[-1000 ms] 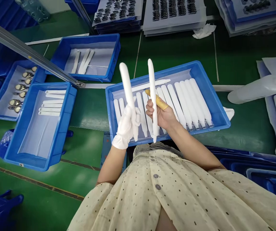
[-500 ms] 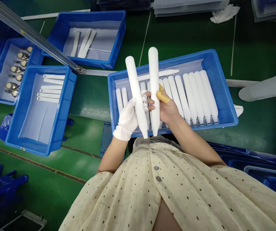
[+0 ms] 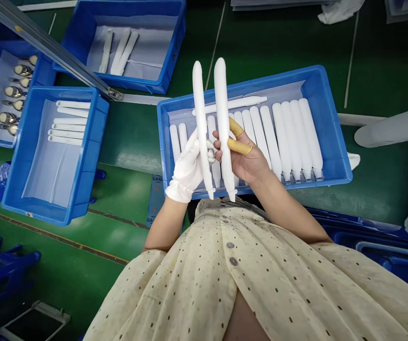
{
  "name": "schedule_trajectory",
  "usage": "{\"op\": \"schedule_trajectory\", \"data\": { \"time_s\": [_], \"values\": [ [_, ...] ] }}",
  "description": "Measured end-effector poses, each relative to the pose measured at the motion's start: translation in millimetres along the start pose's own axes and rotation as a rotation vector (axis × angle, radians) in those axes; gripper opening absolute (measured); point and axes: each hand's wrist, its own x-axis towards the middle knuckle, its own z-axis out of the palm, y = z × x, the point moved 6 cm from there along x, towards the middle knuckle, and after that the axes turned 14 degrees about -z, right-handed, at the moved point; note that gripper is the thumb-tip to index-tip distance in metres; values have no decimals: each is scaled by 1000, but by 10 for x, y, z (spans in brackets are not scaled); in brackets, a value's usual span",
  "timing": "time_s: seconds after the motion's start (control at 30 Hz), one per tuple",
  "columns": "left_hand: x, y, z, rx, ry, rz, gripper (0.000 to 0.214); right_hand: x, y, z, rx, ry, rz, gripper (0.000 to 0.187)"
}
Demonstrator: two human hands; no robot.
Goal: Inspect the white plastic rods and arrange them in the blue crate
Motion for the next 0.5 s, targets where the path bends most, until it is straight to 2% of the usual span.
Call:
{"op": "schedule_trajectory", "data": {
  "time_s": [0.2, 0.33, 0.4, 0.5],
  "values": [
    [38, -86, -37, -1, 1, 36, 30, -97, 56, -39, -66, -28, -78, 54],
    [9, -86, 2, 60, -52, 59, 52, -159, 59, -50, -214, -36, -161, 54],
    [-17, -65, 38, 111, -104, 82, 66, -198, -7, -34, -384, -52, -291, 48],
    [-39, -59, 99, 165, -220, 49, 80, -290, -185, 33, -751, -64, -576, 42]
  ]
}}
